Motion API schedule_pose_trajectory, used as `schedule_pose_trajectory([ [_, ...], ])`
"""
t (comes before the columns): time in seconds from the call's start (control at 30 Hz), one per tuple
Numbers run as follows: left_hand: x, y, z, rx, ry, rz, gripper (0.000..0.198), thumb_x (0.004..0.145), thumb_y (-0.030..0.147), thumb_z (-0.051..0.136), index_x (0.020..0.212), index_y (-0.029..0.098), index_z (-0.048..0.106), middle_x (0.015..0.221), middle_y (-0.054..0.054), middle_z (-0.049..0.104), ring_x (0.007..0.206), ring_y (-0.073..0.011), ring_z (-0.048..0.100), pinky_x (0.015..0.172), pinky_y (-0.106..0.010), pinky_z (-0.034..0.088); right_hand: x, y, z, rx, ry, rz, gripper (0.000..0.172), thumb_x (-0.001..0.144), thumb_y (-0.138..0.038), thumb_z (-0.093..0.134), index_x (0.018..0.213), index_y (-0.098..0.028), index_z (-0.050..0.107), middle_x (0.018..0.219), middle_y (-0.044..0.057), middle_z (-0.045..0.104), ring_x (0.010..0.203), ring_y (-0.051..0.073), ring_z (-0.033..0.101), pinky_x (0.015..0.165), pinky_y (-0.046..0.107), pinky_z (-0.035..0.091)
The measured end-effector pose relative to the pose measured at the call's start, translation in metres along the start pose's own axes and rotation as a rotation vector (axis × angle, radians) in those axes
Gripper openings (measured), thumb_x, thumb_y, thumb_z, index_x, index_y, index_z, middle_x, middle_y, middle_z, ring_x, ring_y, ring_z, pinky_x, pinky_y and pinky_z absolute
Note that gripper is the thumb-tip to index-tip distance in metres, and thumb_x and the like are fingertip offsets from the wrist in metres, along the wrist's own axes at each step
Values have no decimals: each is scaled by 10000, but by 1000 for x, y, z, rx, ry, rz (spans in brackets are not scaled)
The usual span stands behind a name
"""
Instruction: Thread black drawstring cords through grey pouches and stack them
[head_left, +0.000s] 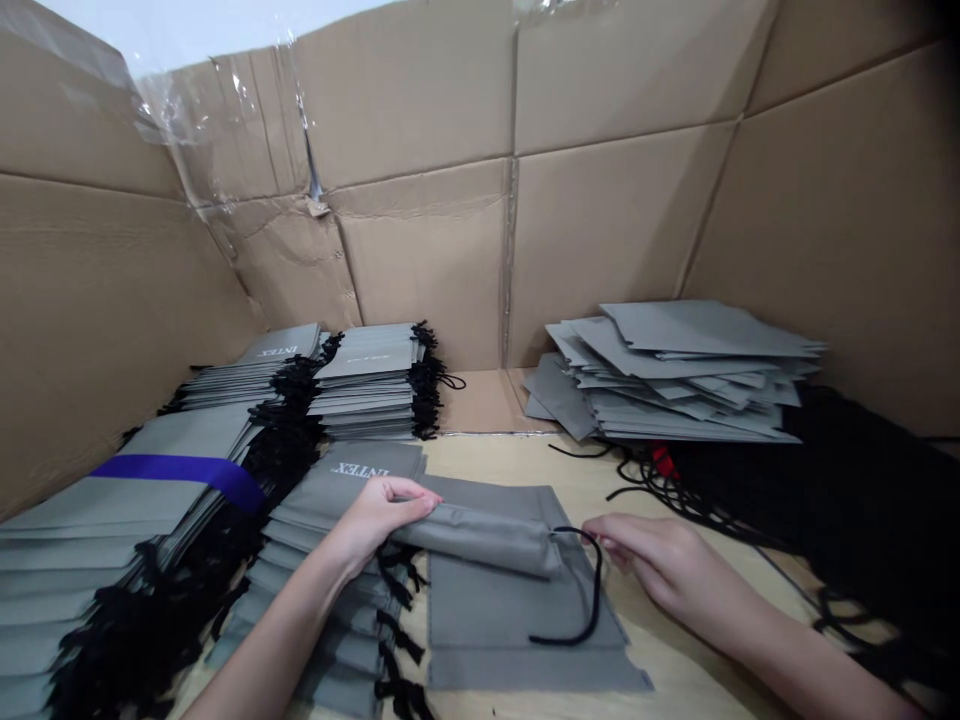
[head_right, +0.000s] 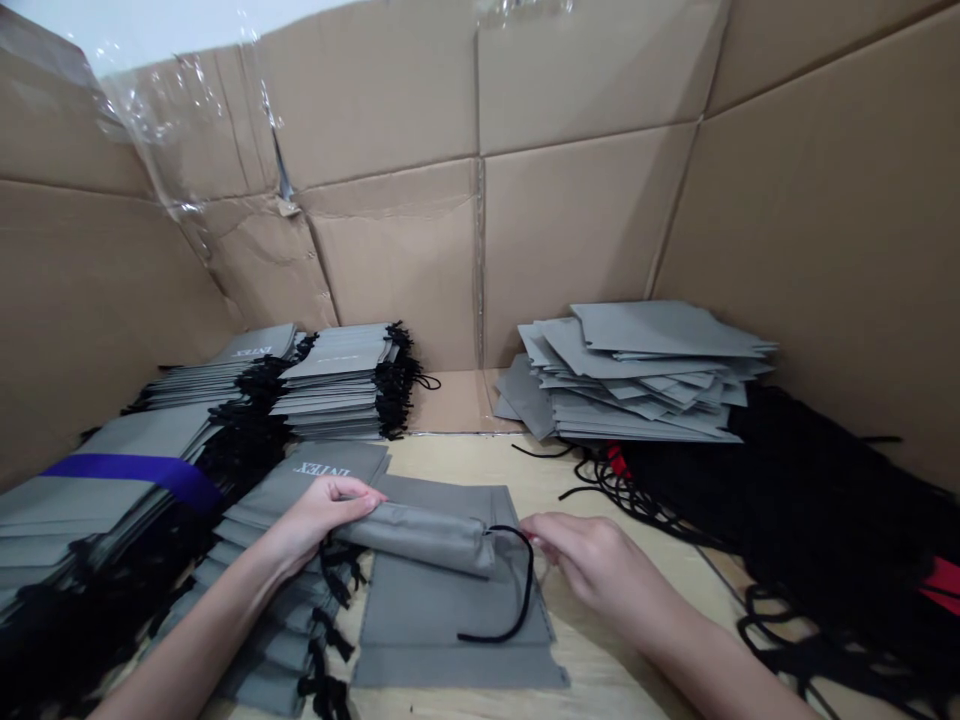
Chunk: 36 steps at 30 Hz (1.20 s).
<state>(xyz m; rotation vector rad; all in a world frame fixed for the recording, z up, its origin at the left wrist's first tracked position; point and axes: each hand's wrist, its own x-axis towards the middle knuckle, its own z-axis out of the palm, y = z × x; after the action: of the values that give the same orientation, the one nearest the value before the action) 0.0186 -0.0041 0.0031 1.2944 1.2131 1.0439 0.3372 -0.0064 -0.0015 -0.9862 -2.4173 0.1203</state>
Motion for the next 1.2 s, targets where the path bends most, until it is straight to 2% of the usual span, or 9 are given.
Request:
schedule_pose_trajectory([
  [0.27, -11, 8, 6, 27, -17, 8, 223, 649, 363, 716, 747, 163, 724, 849, -48, 722, 786, -156, 611, 713, -205, 412, -2, -8, 9, 13, -6, 8, 243, 856, -143, 351, 906, -189, 584, 777, 55, 679, 658, 158, 640, 583, 234, 480],
  [0.47, -8, 13, -9, 106, 19, 35, 263, 670, 395, 688, 778, 158, 726, 826, -55, 716, 749, -160, 592, 654, -201, 401, 0, -3, -1, 29, -132, 78, 227, 908, -259, 352, 947, -217, 572, 809, 40, 667, 705, 166, 629, 627, 248, 458],
  [0.6, -7, 15, -19, 139, -85, -23, 323, 689, 408, 667, 868, 143, 710, 852, -65, 699, 730, -153, 580, 624, -195, 393, 1, 1, -3, -1, -155, 115, 266, 912, -257, 325, 807, -214, 566, 691, 25, 628, 622, 161, 591, 582, 246, 422],
  [0.7, -7, 13, -22, 183, -155, -101, 385, 660, 406, 691, 926, 128, 687, 690, -29, 652, 576, -110, 512, 509, -179, 328, 0, 2, -1, -9, -103, 122, 276, 910, -233, 311, 758, -206, 540, 662, 21, 602, 598, 154, 567, 575, 242, 403],
  [0.83, -7, 13, -23, 261, -190, -112, 376, 661, 439, 667, 797, 90, 693, 463, 34, 478, 431, -72, 350, 429, -189, 189, -1, 2, 1, 15, -64, 123, 267, 910, -230, 311, 776, -200, 541, 674, 25, 601, 612, 151, 569, 584, 239, 400],
  [0.93, -7, 14, -22, 312, -114, -78, 359, 646, 451, 661, 686, 95, 684, 424, 36, 465, 402, -68, 329, 417, -191, 174, 0, -1, -1, 50, -90, 134, 283, 912, -245, 313, 772, -198, 555, 666, 27, 608, 601, 152, 567, 580, 242, 407],
  [1.0, -6, 13, -20, 328, -56, -47, 337, 613, 441, 681, 630, 104, 677, 421, 30, 483, 401, -73, 357, 418, -188, 212, 1, -5, -3, 76, -84, 168, 265, 909, -273, 336, 830, -202, 578, 669, 25, 621, 591, 153, 566, 579, 247, 415],
  [1.1, -3, 10, -15, 305, 8, 5, 298, 598, 410, 688, 634, 114, 691, 463, 14, 546, 427, -88, 421, 447, -190, 291, 3, -16, -2, 99, 17, 271, 230, 886, -299, 397, 984, -215, 587, 799, 35, 663, 629, 158, 584, 615, 263, 438],
  [1.2, -1, 9, -8, 342, 89, 45, 265, 603, 373, 676, 668, 120, 716, 469, 8, 577, 434, -99, 443, 450, -194, 314, 4, -27, 3, 153, 66, 343, 224, 862, -302, 434, 953, -225, 623, 930, 39, 665, 692, 161, 603, 647, 263, 453],
])
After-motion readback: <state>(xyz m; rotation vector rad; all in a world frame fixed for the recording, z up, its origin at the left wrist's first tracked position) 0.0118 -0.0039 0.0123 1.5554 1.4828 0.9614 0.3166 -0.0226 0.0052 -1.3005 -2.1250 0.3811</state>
